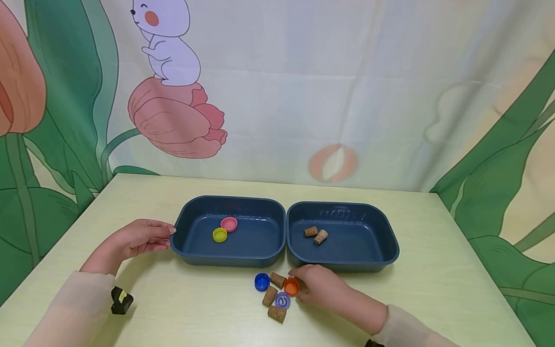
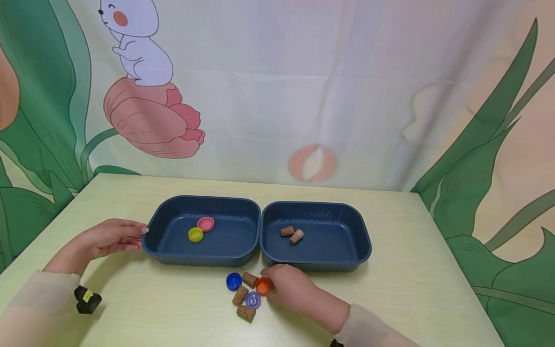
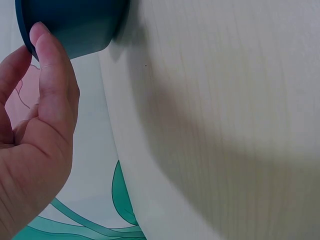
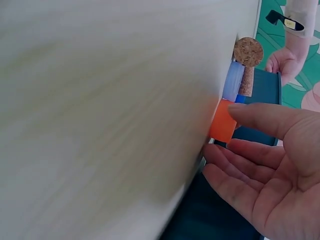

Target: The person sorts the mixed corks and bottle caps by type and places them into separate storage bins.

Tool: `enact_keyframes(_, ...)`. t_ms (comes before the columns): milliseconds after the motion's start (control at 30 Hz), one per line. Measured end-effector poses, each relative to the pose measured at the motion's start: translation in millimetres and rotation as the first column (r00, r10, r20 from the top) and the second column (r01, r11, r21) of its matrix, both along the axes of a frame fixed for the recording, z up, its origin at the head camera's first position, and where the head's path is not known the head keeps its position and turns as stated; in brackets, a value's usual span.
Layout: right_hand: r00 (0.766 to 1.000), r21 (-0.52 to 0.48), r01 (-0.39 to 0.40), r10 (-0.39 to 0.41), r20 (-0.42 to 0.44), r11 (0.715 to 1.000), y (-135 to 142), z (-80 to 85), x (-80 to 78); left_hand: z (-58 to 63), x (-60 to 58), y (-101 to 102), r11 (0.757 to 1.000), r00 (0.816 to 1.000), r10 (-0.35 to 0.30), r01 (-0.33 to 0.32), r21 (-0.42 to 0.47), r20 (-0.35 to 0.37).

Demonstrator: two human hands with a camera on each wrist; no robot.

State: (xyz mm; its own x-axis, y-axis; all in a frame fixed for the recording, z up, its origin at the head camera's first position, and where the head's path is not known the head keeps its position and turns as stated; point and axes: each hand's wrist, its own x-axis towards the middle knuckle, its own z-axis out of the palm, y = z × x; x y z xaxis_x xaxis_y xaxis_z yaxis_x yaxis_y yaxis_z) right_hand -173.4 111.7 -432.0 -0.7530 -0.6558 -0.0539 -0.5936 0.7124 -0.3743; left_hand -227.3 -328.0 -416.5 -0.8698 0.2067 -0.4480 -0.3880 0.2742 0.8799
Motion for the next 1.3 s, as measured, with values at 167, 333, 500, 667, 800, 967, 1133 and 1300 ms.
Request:
enact_keyframes(167, 0.998, 0.025, -0.026, 0.027, -0.048, 0.999, -3, 0.0, 0.8, -0.9, -0.2, 0, 1.000, 1.000, 0.000, 0.000, 0.010, -0.005)
enact_keyframes(333, 0.997, 0.041, -0.036, 0.038, -0.064, 0.999, -4, 0.5, 1.4, -2.5, 0.2, -1, 1.000, 1.000, 0.002, -0.002, 0.004, -0.012)
enact_keyframes(500, 0.996, 0.060, -0.041, 0.045, -0.079, 0.997, -5, 2.1, 0.9, -0.5, 0.3, 0, 1.000, 1.000, 0.000, 0.000, 0.012, -0.010)
enact_keyframes(667, 0.996, 0.064, -0.047, 0.052, -0.069, 0.997, -4, 4.3, -0.7, 3.1, 0.5, 1, 1.000, 1.000, 0.004, -0.004, 0.014, -0.002)
enact_keyframes(800, 0.997, 0.065, -0.051, 0.055, -0.051, 0.997, -4, 5.7, -2.4, 4.9, 0.4, 1, 1.000, 1.000, 0.003, -0.003, 0.018, 0.005)
enact_keyframes(967, 0.997, 0.060, -0.057, 0.060, -0.049, 0.997, -2, 5.6, -3.5, 3.0, 0.0, 1, 1.000, 1.000, 0.003, -0.004, 0.028, 0.004)
enact_keyframes(1133, 0.997, 0.078, -0.056, 0.060, -0.053, 0.995, 0, 7.7, -2.2, 1.7, -0.3, 1, 1.000, 1.000, 0.001, -0.001, 0.024, 0.000)
enact_keyframes(1300, 0.997, 0.097, -0.054, 0.059, -0.053, 0.994, 3, 12.6, 1.8, 1.5, 0.3, 1, 1.000, 1.000, 0.004, -0.004, 0.019, -0.001)
